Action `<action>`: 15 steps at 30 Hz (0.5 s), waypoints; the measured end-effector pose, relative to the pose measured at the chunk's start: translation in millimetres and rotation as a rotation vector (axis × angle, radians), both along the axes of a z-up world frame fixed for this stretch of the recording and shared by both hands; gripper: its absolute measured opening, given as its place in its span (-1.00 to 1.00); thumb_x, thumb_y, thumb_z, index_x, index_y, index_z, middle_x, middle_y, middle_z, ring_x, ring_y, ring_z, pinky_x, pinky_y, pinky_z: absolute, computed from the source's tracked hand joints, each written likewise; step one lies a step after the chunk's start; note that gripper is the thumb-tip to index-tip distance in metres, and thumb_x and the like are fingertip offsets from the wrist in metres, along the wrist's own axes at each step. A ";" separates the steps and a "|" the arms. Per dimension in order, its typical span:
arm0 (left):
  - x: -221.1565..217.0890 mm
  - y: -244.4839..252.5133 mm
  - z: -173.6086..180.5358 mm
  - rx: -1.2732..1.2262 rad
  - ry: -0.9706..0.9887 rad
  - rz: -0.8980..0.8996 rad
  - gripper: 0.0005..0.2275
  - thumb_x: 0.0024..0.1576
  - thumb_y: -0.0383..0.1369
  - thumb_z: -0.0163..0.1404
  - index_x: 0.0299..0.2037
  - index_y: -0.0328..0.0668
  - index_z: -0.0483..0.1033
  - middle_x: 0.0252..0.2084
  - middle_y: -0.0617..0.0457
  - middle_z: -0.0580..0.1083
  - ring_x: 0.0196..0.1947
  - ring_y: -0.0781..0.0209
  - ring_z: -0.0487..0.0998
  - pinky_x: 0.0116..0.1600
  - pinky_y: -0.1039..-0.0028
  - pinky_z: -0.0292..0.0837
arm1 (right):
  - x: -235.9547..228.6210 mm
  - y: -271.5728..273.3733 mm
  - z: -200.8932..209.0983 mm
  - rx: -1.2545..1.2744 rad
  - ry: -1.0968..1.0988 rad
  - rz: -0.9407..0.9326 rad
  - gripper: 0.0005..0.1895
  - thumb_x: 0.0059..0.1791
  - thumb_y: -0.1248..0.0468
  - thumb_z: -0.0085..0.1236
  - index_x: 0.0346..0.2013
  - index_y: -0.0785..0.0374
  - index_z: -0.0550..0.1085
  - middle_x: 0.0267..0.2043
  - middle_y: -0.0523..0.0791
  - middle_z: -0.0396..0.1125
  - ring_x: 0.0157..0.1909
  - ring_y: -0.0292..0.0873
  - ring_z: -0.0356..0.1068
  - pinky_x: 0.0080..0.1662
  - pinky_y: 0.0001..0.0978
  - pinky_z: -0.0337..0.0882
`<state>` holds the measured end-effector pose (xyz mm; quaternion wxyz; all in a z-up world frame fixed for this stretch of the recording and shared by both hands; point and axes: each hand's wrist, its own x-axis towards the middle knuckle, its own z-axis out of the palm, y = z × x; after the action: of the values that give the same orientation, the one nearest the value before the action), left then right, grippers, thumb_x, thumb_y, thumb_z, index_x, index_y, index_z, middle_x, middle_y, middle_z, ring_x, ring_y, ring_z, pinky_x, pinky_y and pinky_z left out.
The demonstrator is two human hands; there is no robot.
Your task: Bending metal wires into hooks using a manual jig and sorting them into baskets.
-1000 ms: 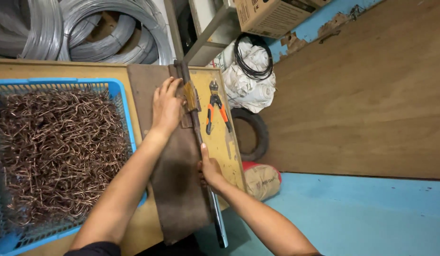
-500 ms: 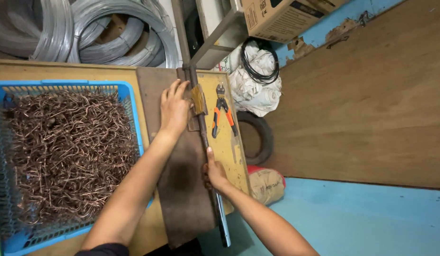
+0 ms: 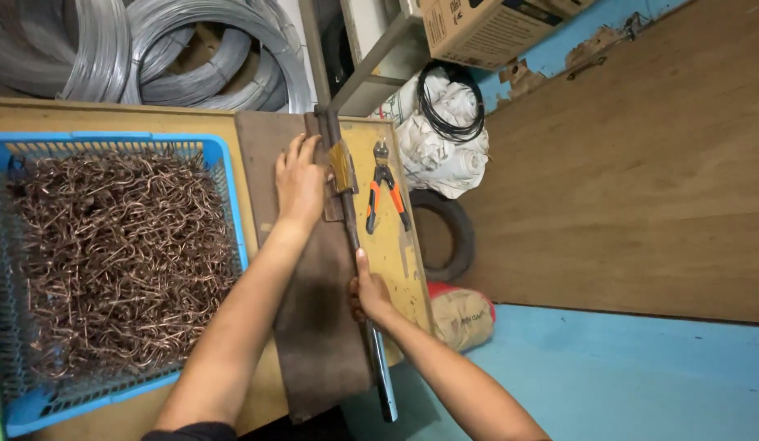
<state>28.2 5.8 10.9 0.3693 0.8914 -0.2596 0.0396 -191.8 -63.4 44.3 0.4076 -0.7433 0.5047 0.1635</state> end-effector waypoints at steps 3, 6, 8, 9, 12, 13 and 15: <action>-2.2 1.0 0.0 0.002 0.022 0.000 -0.87 0.03 -0.26 0.22 -0.28 -0.03 0.74 0.38 -0.02 0.35 0.47 -0.16 0.12 0.33 -0.09 0.18 | -0.8 1.5 0.2 0.005 -0.021 -0.001 -0.02 -0.02 -0.59 -0.48 -0.68 0.21 0.43 -0.66 -0.01 0.27 -0.52 0.01 0.41 -0.38 -0.17 0.48; 2.4 -1.9 -9.5 -0.042 0.056 -0.001 -0.85 0.03 -0.26 0.22 -0.25 -0.03 0.74 0.39 -0.03 0.33 0.47 -0.18 0.11 0.31 -0.15 0.18 | -0.9 0.8 3.9 0.010 -0.023 0.035 -0.01 -0.02 -0.58 -0.49 -0.68 0.23 0.44 -0.61 0.04 0.33 -0.45 0.07 0.44 -0.31 -0.09 0.48; -0.6 -2.0 -12.3 -0.024 0.058 0.004 -0.86 0.04 -0.26 0.22 -0.25 -0.02 0.74 0.39 -0.01 0.33 0.47 -0.17 0.11 0.31 -0.14 0.19 | -2.7 8.1 17.6 -0.005 -0.009 0.060 0.01 -0.03 -0.58 -0.52 -0.65 0.24 0.47 -0.53 0.06 0.38 -0.33 0.12 0.46 -0.18 -0.06 0.46; 2.6 -4.2 -12.0 -0.010 0.051 0.005 -0.87 0.05 -0.26 0.22 -0.25 0.00 0.74 0.40 0.00 0.33 0.48 -0.15 0.10 0.31 -0.12 0.20 | 0.5 10.2 24.4 -0.025 -0.005 0.079 0.03 -0.04 -0.59 -0.55 -0.63 0.24 0.50 -0.45 0.09 0.42 -0.22 0.17 0.48 -0.06 -0.04 0.44; 3.7 -4.9 -11.5 -0.030 0.092 0.001 -0.91 0.07 -0.30 0.20 -0.28 -0.02 0.74 0.41 -0.03 0.32 0.48 -0.18 0.10 0.32 -0.15 0.19 | 1.2 14.4 31.5 -0.035 -0.016 0.084 0.03 -0.05 -0.60 -0.55 -0.63 0.24 0.50 -0.44 0.07 0.41 -0.20 0.16 0.47 -0.03 -0.04 0.42; 2.0 -4.3 -10.5 -0.028 0.094 -0.001 -0.91 0.07 -0.30 0.20 -0.28 -0.02 0.74 0.41 -0.03 0.32 0.48 -0.18 0.10 0.32 -0.15 0.19 | 0.0 14.4 30.3 -0.033 -0.014 0.081 0.03 -0.05 -0.60 -0.55 -0.63 0.24 0.50 -0.44 0.07 0.41 -0.20 0.16 0.47 -0.03 -0.04 0.42; 1.7 -2.6 -7.1 -0.014 0.087 0.013 -0.86 0.05 -0.28 0.22 -0.24 -0.04 0.73 0.39 -0.01 0.34 0.47 -0.16 0.12 0.30 -0.14 0.21 | 0.6 14.0 27.9 -0.045 -0.038 0.078 0.00 -0.04 -0.59 -0.51 -0.67 0.21 0.47 -0.54 0.01 0.37 -0.32 0.07 0.47 -0.09 -0.11 0.46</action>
<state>29.9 3.2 3.8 0.3862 0.8914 -0.2373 0.0051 -191.3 -49.4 72.2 0.3936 -0.7744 0.4709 0.1537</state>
